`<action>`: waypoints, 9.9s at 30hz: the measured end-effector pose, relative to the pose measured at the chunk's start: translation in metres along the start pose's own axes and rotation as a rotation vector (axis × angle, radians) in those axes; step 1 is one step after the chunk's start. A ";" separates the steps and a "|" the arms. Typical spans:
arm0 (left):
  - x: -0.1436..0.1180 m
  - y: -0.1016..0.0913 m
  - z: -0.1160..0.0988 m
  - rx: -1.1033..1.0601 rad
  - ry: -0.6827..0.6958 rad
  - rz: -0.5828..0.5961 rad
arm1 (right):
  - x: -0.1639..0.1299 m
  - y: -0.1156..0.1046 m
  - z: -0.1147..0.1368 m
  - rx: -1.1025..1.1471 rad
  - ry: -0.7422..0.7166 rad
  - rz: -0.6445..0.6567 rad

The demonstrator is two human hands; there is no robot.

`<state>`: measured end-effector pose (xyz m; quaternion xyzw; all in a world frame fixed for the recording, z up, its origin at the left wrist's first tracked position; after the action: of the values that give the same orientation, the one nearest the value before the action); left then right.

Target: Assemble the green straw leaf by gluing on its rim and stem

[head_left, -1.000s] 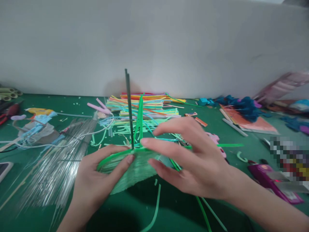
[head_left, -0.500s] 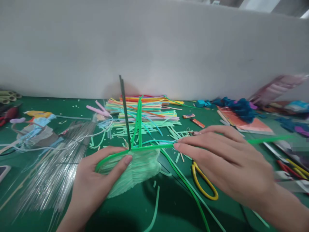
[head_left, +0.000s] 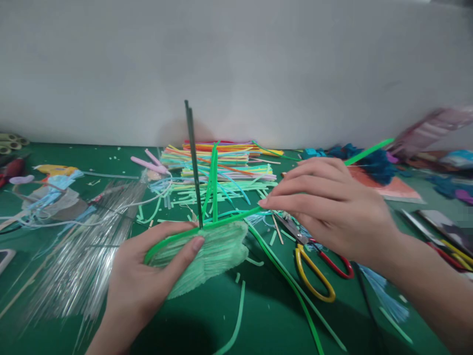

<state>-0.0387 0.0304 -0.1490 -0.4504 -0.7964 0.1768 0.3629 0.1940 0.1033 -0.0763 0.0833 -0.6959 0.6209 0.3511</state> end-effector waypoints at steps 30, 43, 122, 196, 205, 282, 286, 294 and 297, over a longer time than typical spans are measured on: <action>-0.007 -0.005 -0.028 0.199 0.627 0.001 | -0.001 0.002 -0.001 -0.039 -0.011 0.010; -0.009 -0.006 -0.032 0.171 0.610 0.010 | -0.010 -0.001 0.006 0.022 0.032 -0.015; -0.008 -0.008 -0.019 0.048 0.311 -0.068 | 0.040 0.012 0.026 0.545 0.278 0.114; 0.002 -0.008 -0.014 0.060 0.137 -0.034 | 0.009 0.022 0.029 0.489 0.143 0.107; 0.001 -0.005 -0.017 0.075 0.151 -0.066 | 0.021 0.035 0.039 0.379 0.045 0.149; -0.006 -0.006 -0.018 -0.047 0.222 -0.046 | 0.031 0.032 0.052 0.418 0.245 0.003; -0.006 -0.004 -0.016 -0.045 0.214 -0.038 | 0.034 0.035 0.049 0.499 0.264 0.042; -0.006 -0.004 -0.016 -0.040 0.209 -0.026 | 0.037 0.038 0.049 0.558 0.282 0.064; -0.005 -0.004 -0.016 -0.049 0.213 -0.029 | 0.038 0.038 0.051 0.528 0.264 0.068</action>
<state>-0.0270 0.0232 -0.1379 -0.4638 -0.7639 0.1031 0.4367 0.1254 0.0770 -0.0835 0.0668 -0.4610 0.7973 0.3838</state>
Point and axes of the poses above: each hand's wrist, its own x-axis towards the middle knuckle, its own y-axis out of the palm, z = x × y, the point moved 6 cm from there along x, towards the middle knuckle, and after that the axes turned 7 degrees about x, right-handed, at the moved point
